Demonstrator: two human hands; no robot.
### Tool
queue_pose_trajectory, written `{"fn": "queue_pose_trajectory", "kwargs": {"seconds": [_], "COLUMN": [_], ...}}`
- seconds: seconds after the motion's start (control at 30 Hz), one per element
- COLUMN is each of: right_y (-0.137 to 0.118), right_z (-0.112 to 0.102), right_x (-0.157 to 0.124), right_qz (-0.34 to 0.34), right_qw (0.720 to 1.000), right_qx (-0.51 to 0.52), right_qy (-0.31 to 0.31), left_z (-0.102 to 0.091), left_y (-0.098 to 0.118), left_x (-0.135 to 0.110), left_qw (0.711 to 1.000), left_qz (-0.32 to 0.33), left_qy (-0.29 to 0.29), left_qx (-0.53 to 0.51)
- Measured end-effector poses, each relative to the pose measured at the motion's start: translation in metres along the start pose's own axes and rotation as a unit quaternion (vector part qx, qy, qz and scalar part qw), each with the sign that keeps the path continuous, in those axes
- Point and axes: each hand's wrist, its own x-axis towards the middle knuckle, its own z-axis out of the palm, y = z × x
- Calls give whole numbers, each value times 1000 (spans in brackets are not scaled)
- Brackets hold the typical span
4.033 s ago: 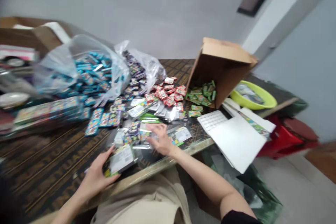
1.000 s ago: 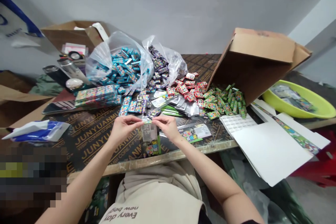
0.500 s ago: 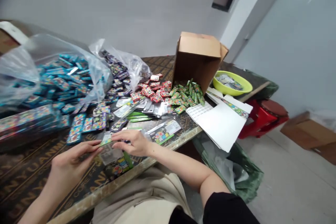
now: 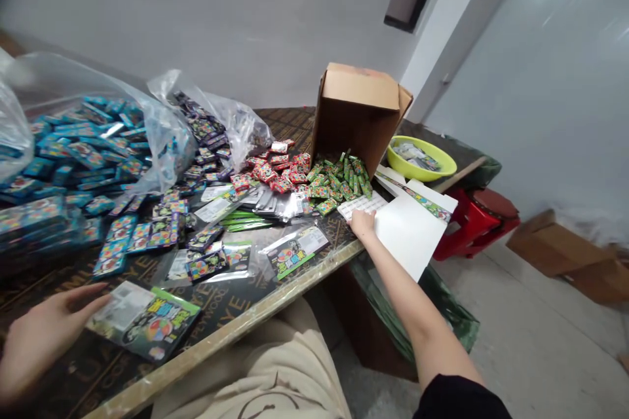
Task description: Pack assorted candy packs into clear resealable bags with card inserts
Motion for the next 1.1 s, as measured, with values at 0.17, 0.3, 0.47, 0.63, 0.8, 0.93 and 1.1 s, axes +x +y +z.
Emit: {"fn": "queue_pose_trajectory", "kwargs": {"seconds": [0.17,0.3,0.47,0.63,0.8,0.93,1.1], "right_y": [-1,2,-6,-56,-109,-112,-112], "right_z": [10,13,6,2,7,5,-11], "right_x": [-1,-10,-34,-87,-148,-161,-161], "right_qz": [11,40,30,-154,-505,-389,-178], "right_qw": [999,994,979,937,803,818,690], "right_qx": [17,45,92,158,204,387,692], "right_qy": [33,92,178,271,240,173,-113], "left_z": [8,20,25,37,70,79,68], "left_y": [68,115,152,195,224,217,206], "left_x": [-9,-22,-37,-45,-49,-54,-64], "left_qw": [994,954,871,739,667,685,675], "left_qz": [38,72,33,-111,-209,-213,-194], "left_qy": [-16,-137,-282,-343,-319,-240,-152], "left_qx": [-97,-256,-401,-570,-640,-655,-695]}}
